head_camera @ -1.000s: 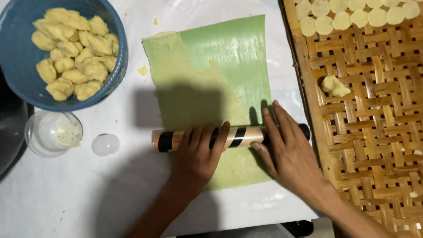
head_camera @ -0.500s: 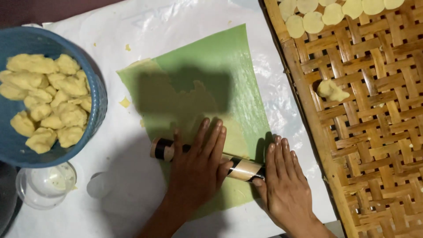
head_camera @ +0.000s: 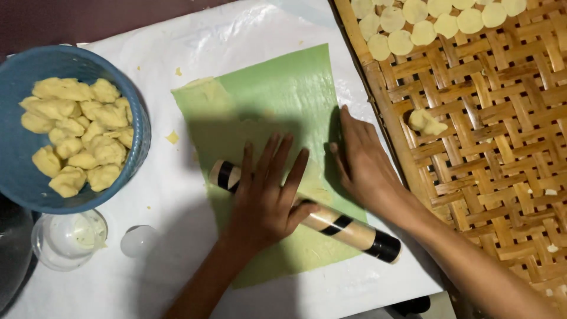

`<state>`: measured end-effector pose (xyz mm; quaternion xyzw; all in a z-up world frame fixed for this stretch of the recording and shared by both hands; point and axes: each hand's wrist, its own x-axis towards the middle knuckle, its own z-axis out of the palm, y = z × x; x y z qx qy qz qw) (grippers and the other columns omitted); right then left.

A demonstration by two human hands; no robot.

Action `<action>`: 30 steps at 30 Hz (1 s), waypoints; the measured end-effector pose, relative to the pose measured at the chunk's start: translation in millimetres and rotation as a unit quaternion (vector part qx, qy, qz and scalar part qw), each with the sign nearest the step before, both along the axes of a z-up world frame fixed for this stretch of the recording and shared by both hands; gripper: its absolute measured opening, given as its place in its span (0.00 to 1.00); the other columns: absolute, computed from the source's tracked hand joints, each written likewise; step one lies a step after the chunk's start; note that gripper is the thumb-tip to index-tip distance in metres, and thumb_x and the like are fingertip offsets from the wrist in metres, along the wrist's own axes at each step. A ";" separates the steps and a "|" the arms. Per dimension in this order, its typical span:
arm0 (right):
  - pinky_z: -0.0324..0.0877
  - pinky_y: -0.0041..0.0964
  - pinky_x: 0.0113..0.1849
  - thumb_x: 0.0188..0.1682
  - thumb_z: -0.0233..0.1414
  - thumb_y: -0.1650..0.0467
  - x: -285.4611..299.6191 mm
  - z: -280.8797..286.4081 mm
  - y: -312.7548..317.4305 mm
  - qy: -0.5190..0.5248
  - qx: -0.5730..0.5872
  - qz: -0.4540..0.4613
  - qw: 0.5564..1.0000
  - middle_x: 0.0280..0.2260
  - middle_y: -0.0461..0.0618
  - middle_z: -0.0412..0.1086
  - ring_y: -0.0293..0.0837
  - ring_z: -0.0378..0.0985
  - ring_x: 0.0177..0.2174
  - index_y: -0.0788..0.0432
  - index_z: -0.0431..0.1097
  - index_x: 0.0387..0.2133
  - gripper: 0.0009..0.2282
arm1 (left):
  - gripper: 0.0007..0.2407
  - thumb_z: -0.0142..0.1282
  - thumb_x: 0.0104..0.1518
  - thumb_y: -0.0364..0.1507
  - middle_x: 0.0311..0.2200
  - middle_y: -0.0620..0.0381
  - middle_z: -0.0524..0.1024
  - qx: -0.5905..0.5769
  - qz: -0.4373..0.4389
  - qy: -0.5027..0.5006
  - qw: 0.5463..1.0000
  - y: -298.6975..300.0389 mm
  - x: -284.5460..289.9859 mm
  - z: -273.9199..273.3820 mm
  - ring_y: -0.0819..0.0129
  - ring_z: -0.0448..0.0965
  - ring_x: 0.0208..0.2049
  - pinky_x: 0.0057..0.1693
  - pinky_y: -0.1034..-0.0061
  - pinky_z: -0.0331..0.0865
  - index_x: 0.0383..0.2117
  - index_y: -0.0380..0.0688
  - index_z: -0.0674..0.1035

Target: Rolling out small pieces of dough into thin flat circles using a rolling pin on a plastic sheet.

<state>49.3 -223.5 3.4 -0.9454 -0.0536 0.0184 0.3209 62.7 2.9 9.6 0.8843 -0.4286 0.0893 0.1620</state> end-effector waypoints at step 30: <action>0.56 0.49 0.64 0.59 0.32 0.56 -96.4 -9.0 28.0 -0.048 -0.220 -0.066 0.972 0.68 0.68 0.52 0.61 0.51 0.69 0.73 0.49 0.67 0.32 | 0.24 0.52 0.63 0.44 0.66 0.48 0.68 0.014 0.026 0.032 0.999 -23.6 36.6 5.1 0.46 0.59 0.70 0.69 0.30 0.43 0.61 0.44 0.75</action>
